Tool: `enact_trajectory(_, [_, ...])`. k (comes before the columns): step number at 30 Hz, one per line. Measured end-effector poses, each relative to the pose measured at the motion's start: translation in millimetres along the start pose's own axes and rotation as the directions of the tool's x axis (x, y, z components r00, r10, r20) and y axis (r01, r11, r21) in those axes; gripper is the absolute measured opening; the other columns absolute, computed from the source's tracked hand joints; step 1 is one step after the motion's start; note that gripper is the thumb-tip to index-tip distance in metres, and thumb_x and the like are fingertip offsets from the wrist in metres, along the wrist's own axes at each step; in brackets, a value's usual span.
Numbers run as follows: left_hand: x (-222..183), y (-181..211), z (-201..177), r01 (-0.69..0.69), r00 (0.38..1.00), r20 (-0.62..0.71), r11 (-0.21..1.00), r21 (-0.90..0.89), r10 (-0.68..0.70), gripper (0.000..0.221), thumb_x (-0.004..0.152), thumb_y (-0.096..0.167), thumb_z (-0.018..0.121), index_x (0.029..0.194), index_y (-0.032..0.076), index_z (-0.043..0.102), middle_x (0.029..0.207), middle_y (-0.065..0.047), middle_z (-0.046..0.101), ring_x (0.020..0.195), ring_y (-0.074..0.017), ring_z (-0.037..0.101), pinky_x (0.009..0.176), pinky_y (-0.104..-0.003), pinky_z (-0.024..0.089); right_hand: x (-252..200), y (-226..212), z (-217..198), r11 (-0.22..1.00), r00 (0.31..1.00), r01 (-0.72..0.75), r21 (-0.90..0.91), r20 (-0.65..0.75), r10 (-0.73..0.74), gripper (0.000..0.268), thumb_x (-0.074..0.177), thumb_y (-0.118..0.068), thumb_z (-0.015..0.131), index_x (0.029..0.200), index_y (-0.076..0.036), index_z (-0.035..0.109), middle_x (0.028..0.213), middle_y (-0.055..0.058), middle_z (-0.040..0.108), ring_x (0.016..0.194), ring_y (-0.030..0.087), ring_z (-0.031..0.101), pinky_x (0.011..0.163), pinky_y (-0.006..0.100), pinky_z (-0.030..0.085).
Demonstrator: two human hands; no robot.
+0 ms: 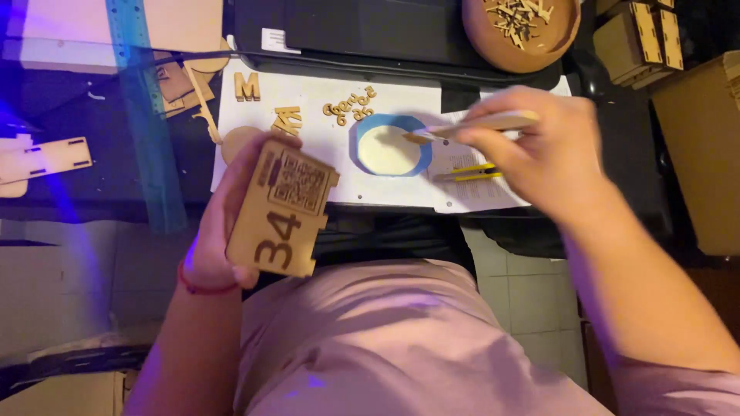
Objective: Applying glue to the back of laser-cut wooden pieces using a paintbrush in a workshop setting.
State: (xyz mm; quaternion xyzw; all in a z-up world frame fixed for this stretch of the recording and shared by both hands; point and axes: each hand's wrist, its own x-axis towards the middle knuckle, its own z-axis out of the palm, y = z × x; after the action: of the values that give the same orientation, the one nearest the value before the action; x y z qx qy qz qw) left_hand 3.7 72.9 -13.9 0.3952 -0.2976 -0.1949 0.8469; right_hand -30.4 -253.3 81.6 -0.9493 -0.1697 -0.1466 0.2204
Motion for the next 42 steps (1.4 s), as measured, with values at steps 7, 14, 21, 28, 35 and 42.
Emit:
enact_trajectory(7, [-11, -10, -9, 0.045, 0.999, -0.022, 0.995, -0.094, -0.047, 0.119, 0.066, 0.051, 0.095, 0.152, 0.005, 0.027, 0.148, -0.01, 0.039, 0.135, -0.028, 0.048, 0.108, -0.045, 0.051, 24, 7, 59, 0.998, 0.974, -0.037, 0.056, 0.227, 0.023, 0.016, 0.097, -0.024, 0.07, 0.091, -0.009, 0.069, 0.091, 0.004, 0.072, 0.08, 0.021, 0.068, 0.072, 0.034, 0.048])
enact_trajectory(14, [-1, -15, -13, 0.071, 0.997, 0.016, 0.988, -0.137, -0.069, 0.115, 0.07, 0.048, 0.094, 0.153, 0.008, 0.025, 0.147, -0.011, 0.04, 0.139, -0.0368, 0.048, 0.106, -0.048, 0.053, 28, 10, 62, 0.989, 0.978, -0.101, 0.112, 0.194, 0.078, 0.014, 0.098, -0.024, 0.068, 0.09, -0.012, 0.072, 0.091, -0.001, 0.072, 0.076, 0.015, 0.066, 0.068, 0.03, 0.046])
enact_trajectory(21, [7, -17, -12, 0.111, 0.993, -0.02, 0.969, -0.222, -0.118, 0.117, 0.064, 0.037, 0.095, 0.154, 0.01, 0.025, 0.154, -0.009, 0.035, 0.14, -0.0349, 0.047, 0.105, -0.049, 0.05, 30, 15, 69, 0.974, 0.983, -0.126, 0.19, 0.156, 0.097, 0.009, 0.097, -0.019, 0.073, 0.09, -0.014, 0.071, 0.088, -0.002, 0.072, 0.075, 0.012, 0.065, 0.068, 0.027, 0.046])
enact_trajectory(28, [14, -29, -10, 0.096, 0.995, -0.004, 0.974, -0.207, -0.099, 0.122, 0.067, 0.047, 0.092, 0.158, 0.01, 0.018, 0.157, -0.012, 0.033, 0.144, -0.0337, 0.042, 0.108, -0.047, 0.048, 28, 29, 62, 0.781, 0.877, -0.431, 0.452, 0.005, 0.481, 0.009, 0.099, -0.009, 0.066, 0.09, -0.006, 0.065, 0.073, 0.008, 0.067, 0.061, 0.012, 0.064, 0.058, 0.025, 0.052])
enact_trajectory(35, [27, -39, -2, 0.106, 0.994, 0.076, 0.904, -0.414, -0.081, 0.122, 0.069, 0.034, 0.095, 0.159, 0.007, 0.017, 0.156, -0.015, 0.034, 0.143, -0.0358, 0.042, 0.113, -0.048, 0.045, 32, -10, 36, 0.311, 0.888, -0.219, 0.925, 0.057, 0.457, 0.029, 0.094, -0.027, 0.071, 0.093, -0.001, 0.06, 0.069, 0.016, 0.062, 0.056, 0.017, 0.064, 0.052, 0.022, 0.053])
enact_trajectory(42, [29, -43, -1, 0.106, 0.987, 0.16, 0.851, -0.514, -0.026, 0.121, 0.069, 0.025, 0.096, 0.161, 0.002, 0.02, 0.158, -0.009, 0.036, 0.14, -0.0231, 0.045, 0.11, -0.042, 0.05, 34, -42, 37, 0.613, 0.915, -0.273, 0.741, 0.004, 0.403, 0.026, 0.095, -0.021, 0.066, 0.09, 0.004, 0.059, 0.077, 0.018, 0.064, 0.06, 0.021, 0.066, 0.054, 0.026, 0.058])
